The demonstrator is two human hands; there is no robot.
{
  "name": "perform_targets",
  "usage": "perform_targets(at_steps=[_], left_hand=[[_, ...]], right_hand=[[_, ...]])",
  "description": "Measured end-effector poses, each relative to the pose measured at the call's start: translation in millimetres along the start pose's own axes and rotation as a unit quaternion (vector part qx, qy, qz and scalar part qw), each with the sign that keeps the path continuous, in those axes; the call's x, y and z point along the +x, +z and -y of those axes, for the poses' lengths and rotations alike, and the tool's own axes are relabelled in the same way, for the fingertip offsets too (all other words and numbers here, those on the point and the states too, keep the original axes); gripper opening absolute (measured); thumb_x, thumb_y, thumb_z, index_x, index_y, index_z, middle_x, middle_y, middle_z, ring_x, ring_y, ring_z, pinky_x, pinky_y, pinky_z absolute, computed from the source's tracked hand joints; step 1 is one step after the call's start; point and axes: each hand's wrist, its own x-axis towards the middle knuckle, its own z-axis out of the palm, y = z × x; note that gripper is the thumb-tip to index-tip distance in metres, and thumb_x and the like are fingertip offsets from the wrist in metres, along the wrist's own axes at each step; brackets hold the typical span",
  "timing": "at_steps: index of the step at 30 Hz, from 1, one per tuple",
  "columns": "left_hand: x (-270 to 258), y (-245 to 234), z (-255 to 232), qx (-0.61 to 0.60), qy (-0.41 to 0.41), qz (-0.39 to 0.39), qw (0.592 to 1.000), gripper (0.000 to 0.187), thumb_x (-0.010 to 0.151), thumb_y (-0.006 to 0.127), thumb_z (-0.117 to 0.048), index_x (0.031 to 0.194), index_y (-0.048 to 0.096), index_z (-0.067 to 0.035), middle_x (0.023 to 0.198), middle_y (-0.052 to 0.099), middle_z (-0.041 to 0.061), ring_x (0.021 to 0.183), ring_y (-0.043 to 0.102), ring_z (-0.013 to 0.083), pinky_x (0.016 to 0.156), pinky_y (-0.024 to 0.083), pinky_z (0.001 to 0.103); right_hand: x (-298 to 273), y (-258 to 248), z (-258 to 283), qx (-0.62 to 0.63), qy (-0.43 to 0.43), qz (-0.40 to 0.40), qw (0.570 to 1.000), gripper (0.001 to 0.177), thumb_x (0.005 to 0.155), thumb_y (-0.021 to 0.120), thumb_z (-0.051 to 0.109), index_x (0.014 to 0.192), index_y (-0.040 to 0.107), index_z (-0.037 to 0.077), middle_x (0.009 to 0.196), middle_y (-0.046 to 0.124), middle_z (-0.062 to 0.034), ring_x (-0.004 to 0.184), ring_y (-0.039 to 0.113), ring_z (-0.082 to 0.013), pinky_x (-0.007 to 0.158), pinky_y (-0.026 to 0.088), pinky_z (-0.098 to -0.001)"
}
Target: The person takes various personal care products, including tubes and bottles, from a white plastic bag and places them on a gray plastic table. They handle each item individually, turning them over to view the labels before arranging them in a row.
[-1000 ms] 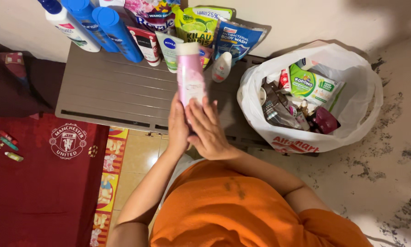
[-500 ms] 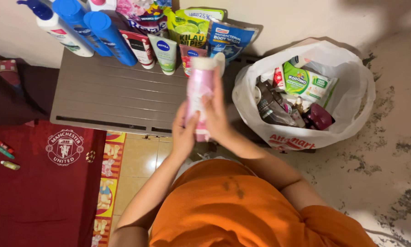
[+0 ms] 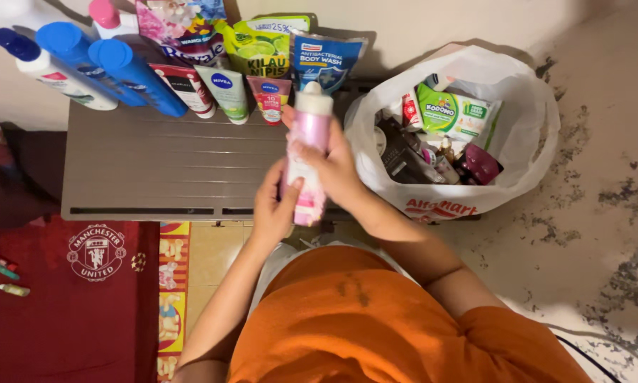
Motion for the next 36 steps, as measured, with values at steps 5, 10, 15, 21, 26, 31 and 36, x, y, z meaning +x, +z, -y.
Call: perform_targets(at_steps=[5,10,15,21,26,31,36], left_hand=[[-1,10,-15,0.034,-0.120,0.078,0.989,0.033,0.102,0.062,-0.019,0.128,0.057,0.001,0.108,0.072,0.009,0.094,0.067,0.0117,0.085,0.055,0.028],[-3,15,-4,-0.067,-0.128,0.092,0.985,0.033,0.107,0.053,-0.023,0.130,0.053,-0.001,0.108,0.068,0.005,0.093,0.063,0.0094,0.084,0.053,0.026],[-7,24,32,-0.211,-0.145,0.026,0.966,0.033,0.111,0.044,-0.026,0.128,0.057,-0.001,0.102,0.068,0.004,0.086,0.061,0.0077,0.078,0.051,0.024],[3,0,38,-0.110,-0.113,-0.099,0.983,0.036,0.119,0.044,-0.030,0.123,0.061,0.001,0.092,0.056,0.004,0.075,0.045,0.0073,0.064,0.038,0.025],[20,-23,-7,-0.121,-0.064,-0.170,0.976,0.033,0.113,0.041,-0.032,0.124,0.058,-0.005,0.101,0.063,0.004,0.086,0.058,0.0072,0.075,0.049,0.025],[23,-32,-21,-0.093,-0.049,-0.176,0.979,0.033,0.112,0.042,-0.031,0.126,0.057,-0.005,0.104,0.064,0.004,0.087,0.059,0.0091,0.077,0.050,0.026],[5,4,15,-0.055,-0.069,-0.090,0.992,0.035,0.113,0.045,-0.031,0.121,0.060,-0.001,0.104,0.068,0.005,0.088,0.061,0.0083,0.079,0.053,0.025]], right_hand=[[18,-14,25,0.179,0.074,-0.006,0.981,0.032,0.110,0.056,0.018,0.138,0.045,0.008,0.120,0.067,-0.0236,0.098,0.075,-0.0335,0.083,0.064,-0.0452],[12,-14,14,0.107,0.039,-0.006,0.993,0.021,0.111,0.053,0.017,0.129,0.047,0.009,0.135,0.063,-0.0193,0.104,0.076,-0.0298,0.082,0.066,-0.0408],[6,-1,14,-0.143,-0.150,-0.030,0.978,0.013,0.112,0.056,0.009,0.124,0.059,0.007,0.160,0.039,-0.0198,0.141,0.057,-0.0341,0.102,0.059,-0.0421],[-23,26,15,-0.367,-0.228,0.040,0.901,0.053,0.101,0.060,0.004,0.152,0.046,0.001,0.167,0.024,-0.0236,0.156,0.027,-0.0452,0.128,0.029,-0.0510],[-57,15,-18,-0.351,-0.267,0.167,0.882,0.050,0.102,0.067,0.010,0.150,0.051,0.013,0.160,0.046,-0.0082,0.149,0.044,-0.0291,0.124,0.037,-0.0447],[-73,1,-28,-0.254,-0.224,0.121,0.933,0.057,0.105,0.063,0.010,0.156,0.037,0.003,0.159,0.041,-0.0176,0.146,0.045,-0.0335,0.122,0.037,-0.0416],[-46,16,-17,-0.084,-0.107,0.061,0.989,0.066,0.112,0.050,0.009,0.166,0.013,0.003,0.165,0.030,-0.0222,0.148,0.038,-0.0321,0.121,0.035,-0.0377]])
